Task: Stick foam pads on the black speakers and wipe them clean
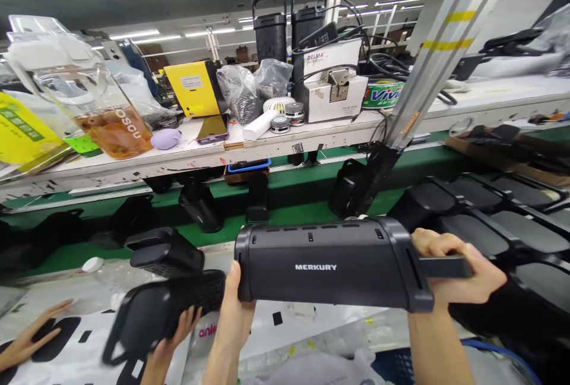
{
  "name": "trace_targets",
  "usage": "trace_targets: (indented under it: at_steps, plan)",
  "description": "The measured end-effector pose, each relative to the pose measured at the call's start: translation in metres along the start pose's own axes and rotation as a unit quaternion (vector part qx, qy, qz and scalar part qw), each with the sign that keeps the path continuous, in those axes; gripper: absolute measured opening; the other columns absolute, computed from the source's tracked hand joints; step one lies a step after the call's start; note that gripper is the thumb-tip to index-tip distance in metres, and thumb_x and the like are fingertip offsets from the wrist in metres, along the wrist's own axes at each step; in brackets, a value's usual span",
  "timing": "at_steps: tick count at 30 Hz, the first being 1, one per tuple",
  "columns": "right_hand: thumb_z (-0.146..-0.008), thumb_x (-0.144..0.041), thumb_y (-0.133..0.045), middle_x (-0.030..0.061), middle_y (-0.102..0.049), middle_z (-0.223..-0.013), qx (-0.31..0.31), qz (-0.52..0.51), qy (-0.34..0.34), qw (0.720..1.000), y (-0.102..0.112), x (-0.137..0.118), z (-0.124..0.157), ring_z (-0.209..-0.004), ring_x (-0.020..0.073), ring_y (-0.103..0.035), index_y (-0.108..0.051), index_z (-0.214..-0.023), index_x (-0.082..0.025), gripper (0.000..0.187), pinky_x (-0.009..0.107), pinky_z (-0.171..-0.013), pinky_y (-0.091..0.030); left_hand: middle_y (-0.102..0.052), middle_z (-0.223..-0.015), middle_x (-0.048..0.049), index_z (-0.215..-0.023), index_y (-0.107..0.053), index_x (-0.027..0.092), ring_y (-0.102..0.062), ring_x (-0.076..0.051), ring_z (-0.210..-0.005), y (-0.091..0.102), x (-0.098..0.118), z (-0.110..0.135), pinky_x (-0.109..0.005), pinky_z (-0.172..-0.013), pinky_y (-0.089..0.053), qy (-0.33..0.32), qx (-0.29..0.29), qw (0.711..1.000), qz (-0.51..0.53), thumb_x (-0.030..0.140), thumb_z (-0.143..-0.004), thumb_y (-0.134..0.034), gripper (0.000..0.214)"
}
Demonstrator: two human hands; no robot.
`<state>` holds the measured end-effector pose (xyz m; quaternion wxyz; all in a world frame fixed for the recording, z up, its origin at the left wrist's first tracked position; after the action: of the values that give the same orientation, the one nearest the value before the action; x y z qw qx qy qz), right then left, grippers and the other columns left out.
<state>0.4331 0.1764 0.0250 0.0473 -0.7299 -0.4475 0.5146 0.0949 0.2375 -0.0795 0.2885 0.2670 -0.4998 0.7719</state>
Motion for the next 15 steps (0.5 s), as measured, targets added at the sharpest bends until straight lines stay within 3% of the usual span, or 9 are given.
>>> trace_targets:
  at_steps: [3, 6, 9, 12, 15]
  plan:
    - [-0.066, -0.043, -0.049, -0.0019, -0.023, -0.031, -0.019, 0.001, 0.005, 1.0, -0.004, -0.002, 0.003, -0.031, 0.0121, -0.023, -0.034, -0.034, -0.023, 0.04, 0.032, -0.039, -0.016, -0.078, -0.099, -0.0033, -0.104, -0.075, 0.023, -0.069, -0.023, -0.108, -0.01, -0.002, 0.008, -0.031, -0.098, -0.053, 0.056, 0.04, 0.997, -0.025, 0.037, -0.085, -0.063, 0.026]
    - [-0.067, -0.042, -0.048, -0.0018, -0.023, -0.032, -0.029, 0.005, 0.002, 1.0, -0.003, 0.001, 0.007, -0.031, 0.0123, -0.023, -0.033, -0.036, -0.023, 0.039, 0.032, -0.039, -0.016, -0.078, -0.1, -0.0055, -0.111, -0.072, 0.021, -0.07, -0.023, -0.106, -0.012, 0.004, 0.01, -0.033, -0.102, -0.05, 0.046, 0.046, 0.997, -0.044, 0.038, -0.084, -0.061, 0.033]
    - [-0.066, -0.037, -0.048, -0.0013, -0.022, -0.034, -0.027, 0.004, 0.009, 1.0, 0.0, 0.003, 0.011, -0.033, 0.0127, -0.022, -0.03, -0.038, -0.023, 0.036, 0.032, -0.04, -0.014, -0.075, -0.11, -0.006, -0.123, -0.066, 0.023, -0.068, -0.025, -0.109, -0.013, 0.01, 0.009, -0.033, -0.098, -0.052, -0.011, 0.03, 0.999, -0.039, 0.045, -0.079, -0.065, 0.05]
    - [-0.067, -0.034, -0.048, -0.0011, -0.02, -0.038, -0.048, -0.022, -0.011, 0.999, -0.002, 0.009, 0.014, -0.037, 0.0139, -0.022, -0.029, -0.04, -0.023, 0.035, 0.032, -0.042, -0.015, -0.068, -0.127, -0.0053, -0.137, -0.055, 0.029, -0.064, -0.027, -0.117, -0.019, 0.013, 0.013, -0.031, -0.092, -0.055, -0.078, -0.025, 0.996, -0.025, 0.05, -0.073, -0.07, 0.068]
    - [-0.068, -0.035, -0.049, 0.004, -0.038, -0.051, -0.028, -0.041, -0.077, 0.996, 0.001, 0.021, 0.018, -0.054, 0.0188, -0.042, -0.032, -0.041, -0.023, 0.034, 0.034, -0.047, -0.031, -0.061, -0.138, -0.005, -0.141, -0.049, 0.031, -0.057, -0.03, -0.126, -0.019, 0.015, 0.019, -0.03, -0.093, -0.054, -0.149, -0.075, 0.986, -0.016, 0.052, -0.068, -0.075, 0.081]
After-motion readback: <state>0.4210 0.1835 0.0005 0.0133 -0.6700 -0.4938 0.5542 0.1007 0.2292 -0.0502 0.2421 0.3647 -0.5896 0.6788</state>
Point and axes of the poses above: each hand's wrist, its own z-axis away from the middle knuckle, its own y-axis out of the back of the hand, x = y × z, the point moved 7 cm from there along -z, towards the middle knuckle
